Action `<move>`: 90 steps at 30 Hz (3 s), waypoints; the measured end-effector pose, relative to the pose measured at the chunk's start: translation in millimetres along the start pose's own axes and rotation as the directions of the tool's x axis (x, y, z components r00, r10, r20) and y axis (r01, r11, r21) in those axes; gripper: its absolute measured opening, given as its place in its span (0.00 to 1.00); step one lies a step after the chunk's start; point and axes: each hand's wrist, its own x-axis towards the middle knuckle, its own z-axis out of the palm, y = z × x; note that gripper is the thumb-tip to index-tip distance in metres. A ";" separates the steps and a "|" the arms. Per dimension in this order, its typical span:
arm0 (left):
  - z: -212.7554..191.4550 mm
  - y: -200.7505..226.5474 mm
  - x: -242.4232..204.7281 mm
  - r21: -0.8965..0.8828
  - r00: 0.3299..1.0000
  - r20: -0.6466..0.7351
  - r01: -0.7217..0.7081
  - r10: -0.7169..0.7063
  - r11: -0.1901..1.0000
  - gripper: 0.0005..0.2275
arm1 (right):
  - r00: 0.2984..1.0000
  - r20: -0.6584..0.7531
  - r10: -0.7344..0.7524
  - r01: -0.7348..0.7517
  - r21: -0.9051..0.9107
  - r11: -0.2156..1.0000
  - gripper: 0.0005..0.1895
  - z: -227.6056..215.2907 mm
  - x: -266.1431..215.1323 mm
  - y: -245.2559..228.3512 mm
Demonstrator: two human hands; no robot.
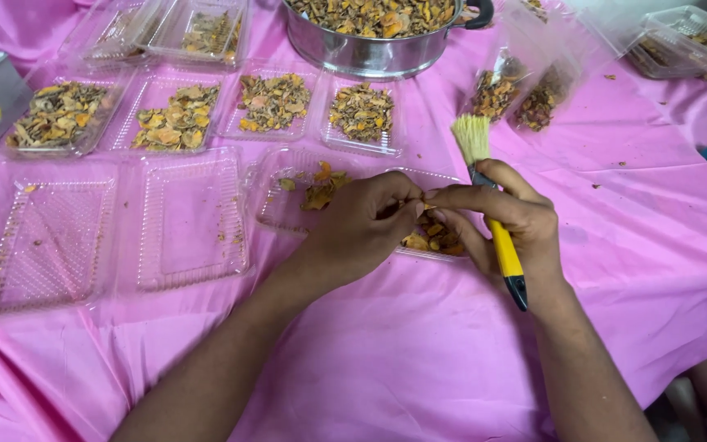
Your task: Sorting and cleaning dried tea leaves or flower petals in plastic containers using a brush and hands to remove impurities.
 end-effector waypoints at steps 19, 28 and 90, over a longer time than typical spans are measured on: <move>13.8 -2.5 -2.7 -0.037 0.974 -0.209 0.078 -0.084 0.996 0.11 | 0.954 -0.209 0.215 -0.222 -0.011 0.975 0.15 0.6 -35.8 -55.3; 13.7 -4.6 -4.2 -0.042 0.975 -0.210 0.061 -0.069 0.997 0.11 | 0.955 -0.251 0.157 -0.148 0.057 0.987 0.16 3.5 -31.4 -48.6; -22.3 -8.7 0.7 0.552 0.916 -0.331 0.383 -0.227 0.740 0.03 | 0.912 0.408 0.038 -0.039 -0.005 0.999 0.21 9.3 34.9 20.7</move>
